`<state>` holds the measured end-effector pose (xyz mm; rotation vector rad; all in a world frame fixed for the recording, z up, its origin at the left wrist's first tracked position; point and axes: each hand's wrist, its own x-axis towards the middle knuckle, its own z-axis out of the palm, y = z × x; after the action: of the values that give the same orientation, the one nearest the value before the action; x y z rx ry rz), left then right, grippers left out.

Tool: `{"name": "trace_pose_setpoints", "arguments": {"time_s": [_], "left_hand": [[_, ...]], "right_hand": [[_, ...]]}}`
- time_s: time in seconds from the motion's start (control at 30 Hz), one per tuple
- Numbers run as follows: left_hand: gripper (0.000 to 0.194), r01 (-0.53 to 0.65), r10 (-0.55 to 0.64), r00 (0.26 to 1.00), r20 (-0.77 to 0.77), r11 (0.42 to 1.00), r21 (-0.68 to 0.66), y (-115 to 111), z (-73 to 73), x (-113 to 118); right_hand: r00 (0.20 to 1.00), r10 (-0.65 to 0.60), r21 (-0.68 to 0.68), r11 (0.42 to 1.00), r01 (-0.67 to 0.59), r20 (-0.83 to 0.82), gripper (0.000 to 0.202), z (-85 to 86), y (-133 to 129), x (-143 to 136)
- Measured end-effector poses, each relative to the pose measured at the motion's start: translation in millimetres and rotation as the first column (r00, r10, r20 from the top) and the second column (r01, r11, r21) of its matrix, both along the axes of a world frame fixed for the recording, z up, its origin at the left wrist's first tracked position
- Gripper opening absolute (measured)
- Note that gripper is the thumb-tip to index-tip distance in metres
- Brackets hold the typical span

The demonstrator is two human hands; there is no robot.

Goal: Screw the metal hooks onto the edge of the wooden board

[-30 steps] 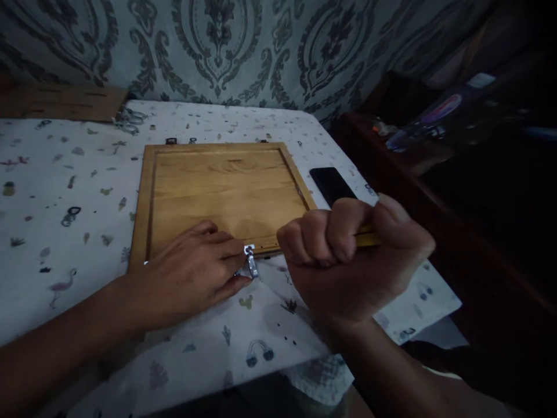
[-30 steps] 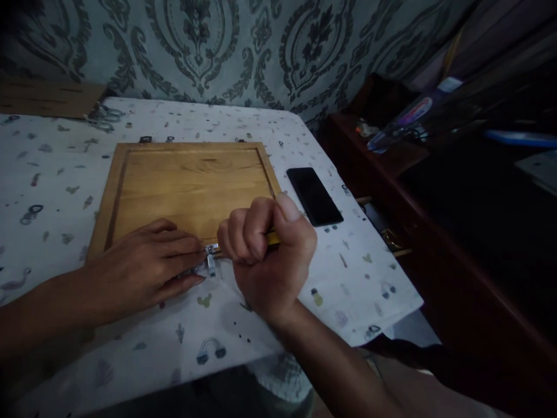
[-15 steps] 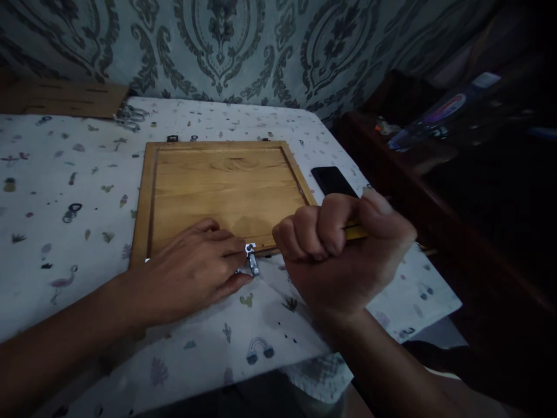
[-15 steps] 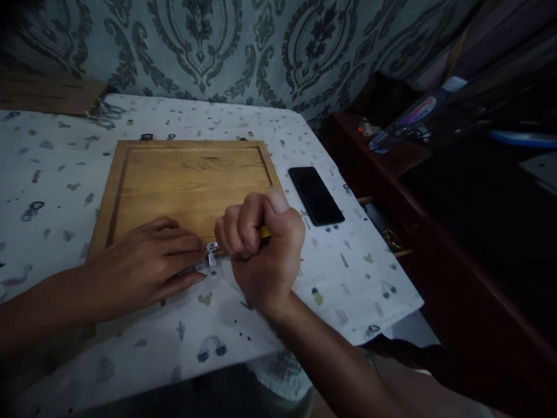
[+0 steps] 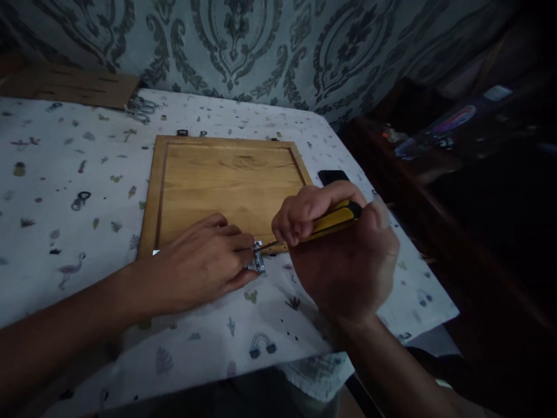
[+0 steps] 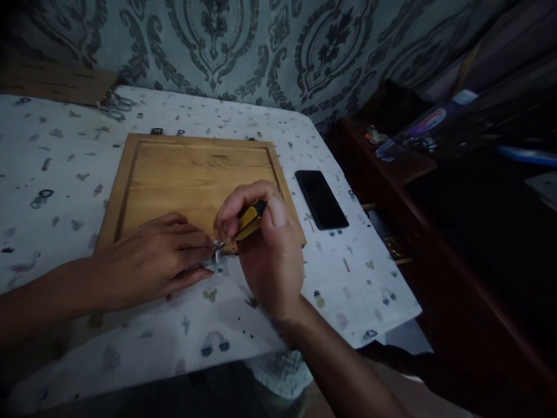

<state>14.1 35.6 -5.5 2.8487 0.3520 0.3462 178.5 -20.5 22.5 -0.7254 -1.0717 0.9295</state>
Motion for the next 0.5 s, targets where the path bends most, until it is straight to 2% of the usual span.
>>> {"name": "trace_pose_setpoints", "arguments": {"time_s": [0.07, 0.17, 0.23, 0.4, 0.5], "left_hand": [[0.023, -0.002, 0.002, 1.000, 0.010, 1.000, -0.013, 0, -1.1, -1], [0.022, -0.003, 0.004, 1.000, 0.030, 1.000, -0.026, -1, -2.2, -2], [0.023, -0.003, 0.004, 0.999, 0.041, 0.999, -0.034, -1, -2.6, -3], [0.028, -0.001, 0.002, 0.999, 0.044, 1.000, -0.024, -1, -4.2, -3], [0.030, 0.004, -0.003, 0.998, 0.060, 1.000, -0.011, 0, -6.6, -3]], "right_hand": [[0.991, -0.055, 0.026, 0.998, 0.052, 0.119, 0.026, -1.7, 0, 3], [0.924, -0.131, 0.086, 0.991, 0.107, 0.360, 0.026, 0.5, -4, 10], [0.887, -0.129, 0.062, 0.992, 0.114, 0.442, 0.025, 4.8, -7, 15], [0.831, -0.169, 0.025, 0.983, 0.184, 0.529, 0.016, 15.6, -14, 21], [0.879, -0.111, -0.107, 0.978, 0.180, 0.463, 0.016, 17.7, -16, 22]]}}
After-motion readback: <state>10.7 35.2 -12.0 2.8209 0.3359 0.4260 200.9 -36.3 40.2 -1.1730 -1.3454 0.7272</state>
